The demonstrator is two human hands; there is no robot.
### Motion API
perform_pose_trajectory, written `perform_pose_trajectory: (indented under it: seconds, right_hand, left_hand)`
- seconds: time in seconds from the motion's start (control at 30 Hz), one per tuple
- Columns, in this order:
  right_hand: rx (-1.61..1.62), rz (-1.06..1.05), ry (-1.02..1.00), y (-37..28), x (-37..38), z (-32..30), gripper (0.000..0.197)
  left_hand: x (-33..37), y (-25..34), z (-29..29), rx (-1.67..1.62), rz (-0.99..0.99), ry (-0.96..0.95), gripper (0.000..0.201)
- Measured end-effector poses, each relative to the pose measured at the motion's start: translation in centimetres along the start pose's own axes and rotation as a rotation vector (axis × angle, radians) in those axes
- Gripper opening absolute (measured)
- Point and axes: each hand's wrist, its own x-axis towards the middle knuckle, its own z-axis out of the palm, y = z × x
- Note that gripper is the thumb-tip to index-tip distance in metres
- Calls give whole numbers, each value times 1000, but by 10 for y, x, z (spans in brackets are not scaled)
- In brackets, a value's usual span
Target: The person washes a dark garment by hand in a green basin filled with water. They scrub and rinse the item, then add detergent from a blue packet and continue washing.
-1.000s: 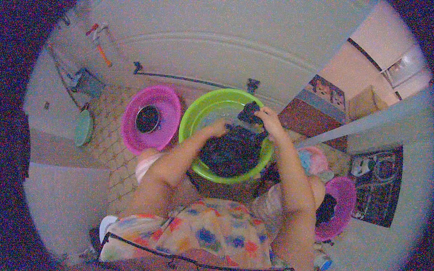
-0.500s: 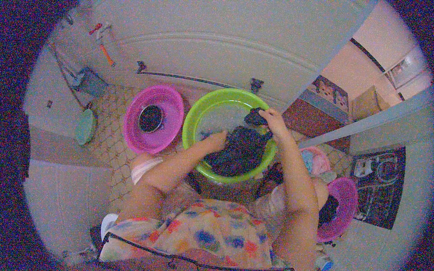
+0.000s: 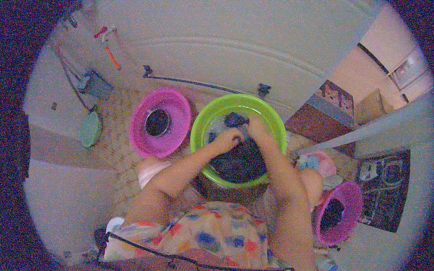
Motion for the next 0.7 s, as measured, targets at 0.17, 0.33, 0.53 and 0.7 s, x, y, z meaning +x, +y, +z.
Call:
perform_pose_trajectory:
  seconds: [0.17,0.33,0.53,0.7]
  right_hand:
    - [-22,-23,-224,25,4,44,33]
    - [170,323,158,11,-2,35,43]
    - [610,188,102,-48,-18,29,28]
    - [407,-168,153,-92,-42,5,19]
  left_hand:
    - [13,-27,1,3,-315,408,44]
    - [25,-56,33,-1009,-611,296,37]
    - [38,-23,1,-1747,-857,123,36]
    - [31,-13,-4,-1739,-447,221,29]
